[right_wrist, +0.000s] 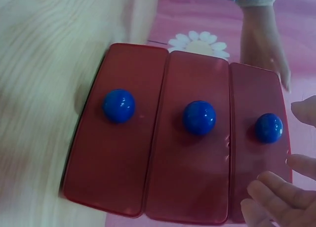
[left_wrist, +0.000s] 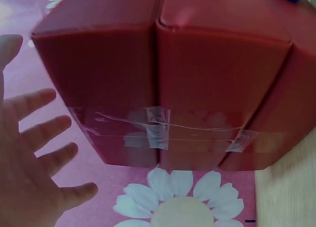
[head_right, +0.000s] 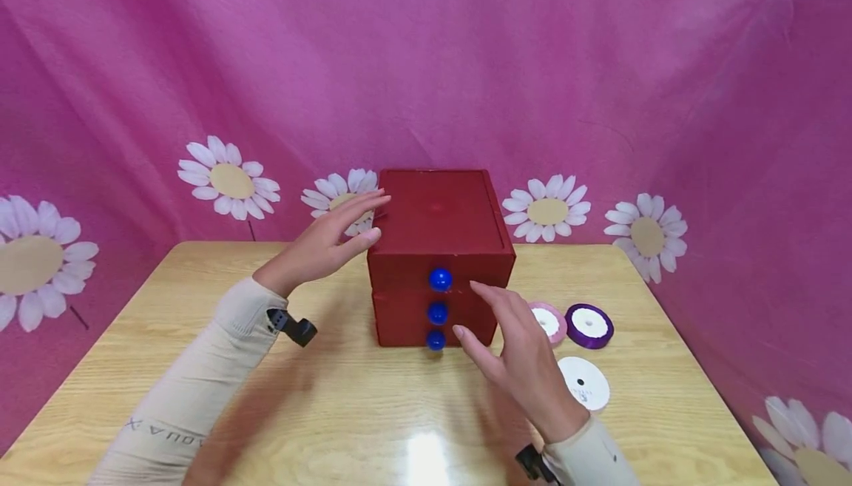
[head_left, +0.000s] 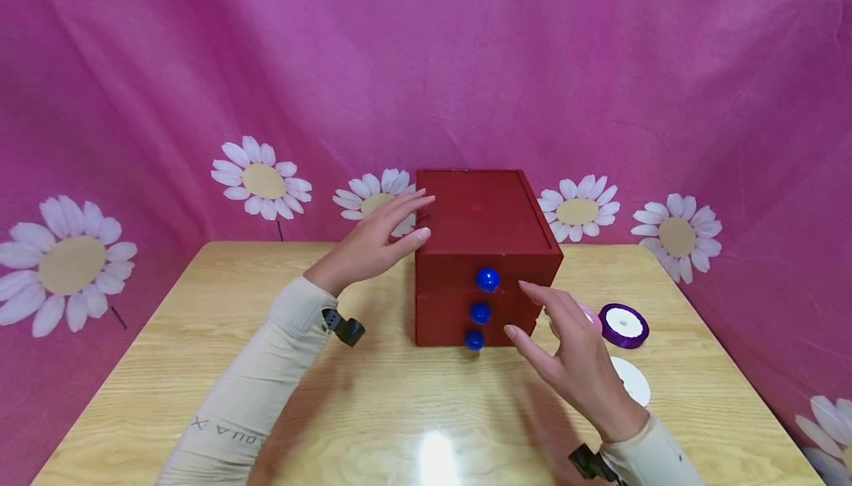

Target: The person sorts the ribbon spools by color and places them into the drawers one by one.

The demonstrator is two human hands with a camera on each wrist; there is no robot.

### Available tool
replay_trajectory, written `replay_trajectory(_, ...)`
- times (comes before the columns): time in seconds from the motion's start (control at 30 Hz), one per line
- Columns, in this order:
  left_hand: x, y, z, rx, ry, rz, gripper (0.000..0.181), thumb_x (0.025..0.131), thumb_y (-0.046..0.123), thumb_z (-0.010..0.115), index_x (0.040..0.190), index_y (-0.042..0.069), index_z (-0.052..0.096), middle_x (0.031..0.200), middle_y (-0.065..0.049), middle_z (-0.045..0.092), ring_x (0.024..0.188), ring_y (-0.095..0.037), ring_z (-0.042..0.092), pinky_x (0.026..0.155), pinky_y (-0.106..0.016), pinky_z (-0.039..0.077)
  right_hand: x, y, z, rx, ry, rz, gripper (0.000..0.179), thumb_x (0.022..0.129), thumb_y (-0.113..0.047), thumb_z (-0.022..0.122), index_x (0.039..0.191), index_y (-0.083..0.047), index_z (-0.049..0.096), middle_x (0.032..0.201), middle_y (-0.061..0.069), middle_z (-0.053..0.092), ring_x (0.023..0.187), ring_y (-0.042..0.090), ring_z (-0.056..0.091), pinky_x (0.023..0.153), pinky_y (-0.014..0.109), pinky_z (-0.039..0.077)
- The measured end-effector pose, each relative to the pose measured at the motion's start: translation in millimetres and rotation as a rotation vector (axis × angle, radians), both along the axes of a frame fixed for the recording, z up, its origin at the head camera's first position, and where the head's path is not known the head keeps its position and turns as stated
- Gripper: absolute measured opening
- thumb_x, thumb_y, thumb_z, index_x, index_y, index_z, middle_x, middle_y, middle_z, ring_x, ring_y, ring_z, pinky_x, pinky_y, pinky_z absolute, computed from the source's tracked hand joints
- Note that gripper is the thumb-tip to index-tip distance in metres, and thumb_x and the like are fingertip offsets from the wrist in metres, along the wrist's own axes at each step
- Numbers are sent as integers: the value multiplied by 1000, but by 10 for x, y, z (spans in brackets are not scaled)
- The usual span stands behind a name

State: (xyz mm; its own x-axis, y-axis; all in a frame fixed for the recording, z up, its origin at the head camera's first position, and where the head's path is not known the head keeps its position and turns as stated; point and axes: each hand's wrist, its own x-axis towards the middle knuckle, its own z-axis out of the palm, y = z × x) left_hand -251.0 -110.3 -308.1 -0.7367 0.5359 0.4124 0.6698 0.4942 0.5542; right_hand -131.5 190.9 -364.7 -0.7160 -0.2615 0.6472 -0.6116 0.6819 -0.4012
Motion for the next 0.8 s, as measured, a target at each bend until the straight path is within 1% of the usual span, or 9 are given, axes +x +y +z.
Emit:
replay_trajectory(0.07,-58,56,13,-8,0,0,60,94,53,48,147,26,41,157,5,27,146,-16,14,112,-56,21,-4,-19,30,-2,-16,1,63,76,-20,81,133,-10,55,124,5,61,109,18,58,75,40,55)
replay_trajectory(0.1,-84,82,23,-10,1,-5,59,94,52,49,147,26,43,157,5,28,147,-17,14,112,-57,21,-9,-29,46,-5,-20,8,63,77,-19,81,133,-10,55,124,5,61,109,18,58,74,37,55)
replay_trajectory(0.2,-156,149,51,-22,8,-15,53,95,51,47,143,28,48,155,7,31,147,-18,13,114,-54,17,-40,-55,90,-4,-23,22,62,78,-21,80,134,-11,54,123,4,62,108,16,59,77,27,52)
replay_trajectory(0.3,-226,210,58,-39,25,-33,48,97,49,46,140,28,52,153,6,36,147,-19,14,115,-53,14,-83,-72,124,-2,-30,45,61,80,-23,78,134,-12,54,119,3,63,105,15,60,76,25,52)
replay_trajectory(0.33,-248,226,53,-46,31,-38,47,97,49,46,139,29,54,153,7,37,147,-19,14,115,-53,13,-100,-77,131,-1,-36,52,61,81,-24,78,135,-12,53,118,2,64,105,14,60,74,27,53)
replay_trajectory(0.43,-303,273,33,-57,67,-66,45,97,45,47,136,26,57,151,3,40,147,-23,15,115,-55,12,-134,-94,153,-11,-77,82,60,82,-26,76,136,-16,52,116,1,64,103,13,60,73,31,55)
replay_trajectory(0.53,-337,305,16,-59,92,-91,43,97,41,47,135,23,59,150,1,41,147,-27,16,114,-58,10,-158,-107,167,-23,-117,111,59,83,-27,75,137,-19,51,115,-2,64,103,13,61,74,30,55)
replay_trajectory(0.67,-376,322,1,-55,81,-110,41,98,36,46,134,23,59,151,1,40,147,-24,13,114,-59,4,-189,-126,191,-28,-146,134,57,85,-28,74,137,-22,51,112,-5,63,98,13,62,71,27,55)
replay_trajectory(0.8,-412,307,-19,-50,90,-122,39,98,26,44,132,22,61,151,0,40,148,-23,12,114,-59,1,-227,-153,228,-21,-144,147,54,86,-28,72,136,-23,53,107,-4,63,86,9,62,64,25,54)
